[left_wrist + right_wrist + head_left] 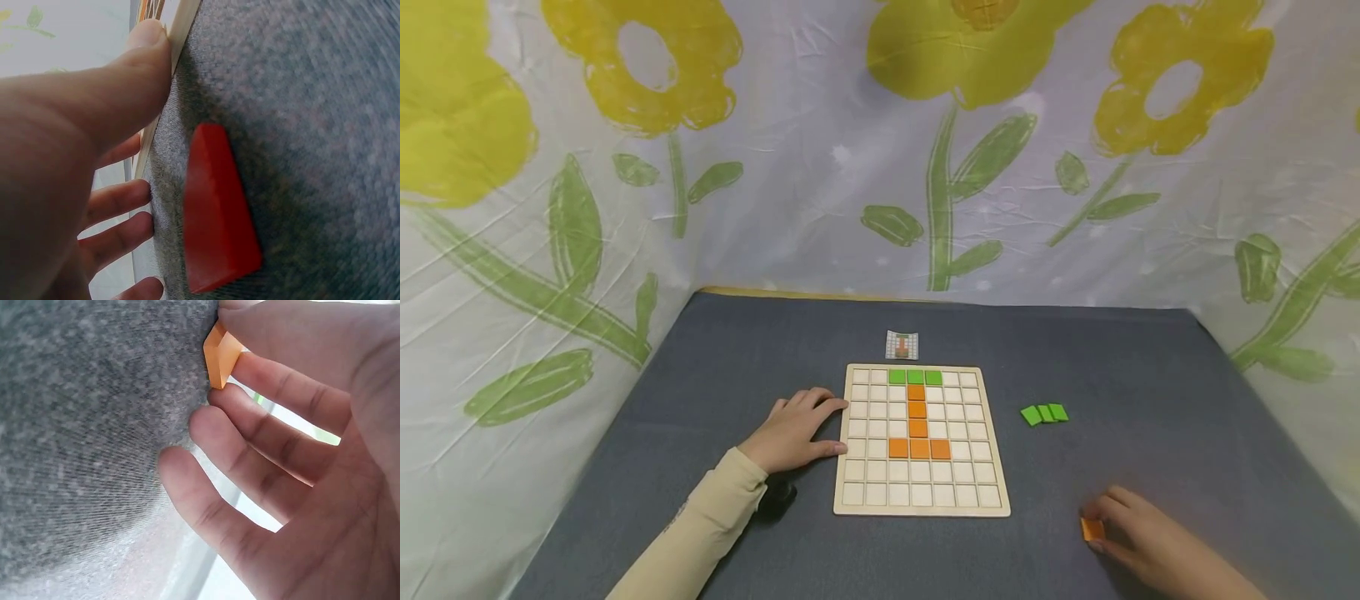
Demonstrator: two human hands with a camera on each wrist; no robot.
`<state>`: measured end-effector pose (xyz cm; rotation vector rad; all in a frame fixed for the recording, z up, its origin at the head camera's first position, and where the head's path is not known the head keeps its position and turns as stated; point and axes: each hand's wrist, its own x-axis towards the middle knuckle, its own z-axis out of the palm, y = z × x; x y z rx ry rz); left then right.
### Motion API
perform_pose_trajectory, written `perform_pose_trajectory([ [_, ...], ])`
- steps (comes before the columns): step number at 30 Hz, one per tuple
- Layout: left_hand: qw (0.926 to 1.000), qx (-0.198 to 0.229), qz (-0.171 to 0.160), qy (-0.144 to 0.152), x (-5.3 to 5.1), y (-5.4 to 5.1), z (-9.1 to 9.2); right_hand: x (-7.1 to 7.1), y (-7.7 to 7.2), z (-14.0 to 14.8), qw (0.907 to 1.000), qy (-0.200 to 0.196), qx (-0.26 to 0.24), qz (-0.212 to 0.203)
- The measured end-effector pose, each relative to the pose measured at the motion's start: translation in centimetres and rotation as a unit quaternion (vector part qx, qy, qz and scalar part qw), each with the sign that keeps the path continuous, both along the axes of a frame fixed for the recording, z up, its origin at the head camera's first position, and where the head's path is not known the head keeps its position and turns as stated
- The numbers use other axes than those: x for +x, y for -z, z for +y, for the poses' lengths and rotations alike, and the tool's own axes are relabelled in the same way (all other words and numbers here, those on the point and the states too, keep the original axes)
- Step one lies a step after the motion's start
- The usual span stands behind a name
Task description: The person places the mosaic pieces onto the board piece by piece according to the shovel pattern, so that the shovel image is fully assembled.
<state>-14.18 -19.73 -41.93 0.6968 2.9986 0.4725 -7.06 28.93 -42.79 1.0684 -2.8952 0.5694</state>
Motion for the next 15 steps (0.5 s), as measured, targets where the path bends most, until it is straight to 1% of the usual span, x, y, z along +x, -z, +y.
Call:
perform_pose_trajectory([
  [2,1.0000,-0.001,0.001,0.001,0.0,0.0,0.0,0.0,-0.1,-0.2,0.9999,0.008,0.004,-0.007],
  [6,1.0000,-0.002,0.002,0.002,0.0,-0.1,0.0,-0.1,-0.3,-0.6,0.9997,0.013,-0.002,0.018],
  [8,1.0000,-0.002,0.003,0.002,0.0,-0.1,0.0,-0.3,-0.4,-0.9,0.9989,0.007,-0.007,0.047],
  [10,1.0000,-0.003,0.003,0.002,0.0,-0.1,0.1,-0.7,-0.5,-1.1,0.9965,-0.008,-0.017,0.082],
  [12,1.0000,-0.004,0.003,0.003,0.1,-0.1,0.1,-1.2,-0.7,-1.4,0.9914,-0.032,-0.029,0.123],
  [15,1.0000,0.000,0.000,0.000,0.2,-0.2,0.0,-1.9,-1.4,-1.9,0.9872,-0.057,-0.032,0.146],
])
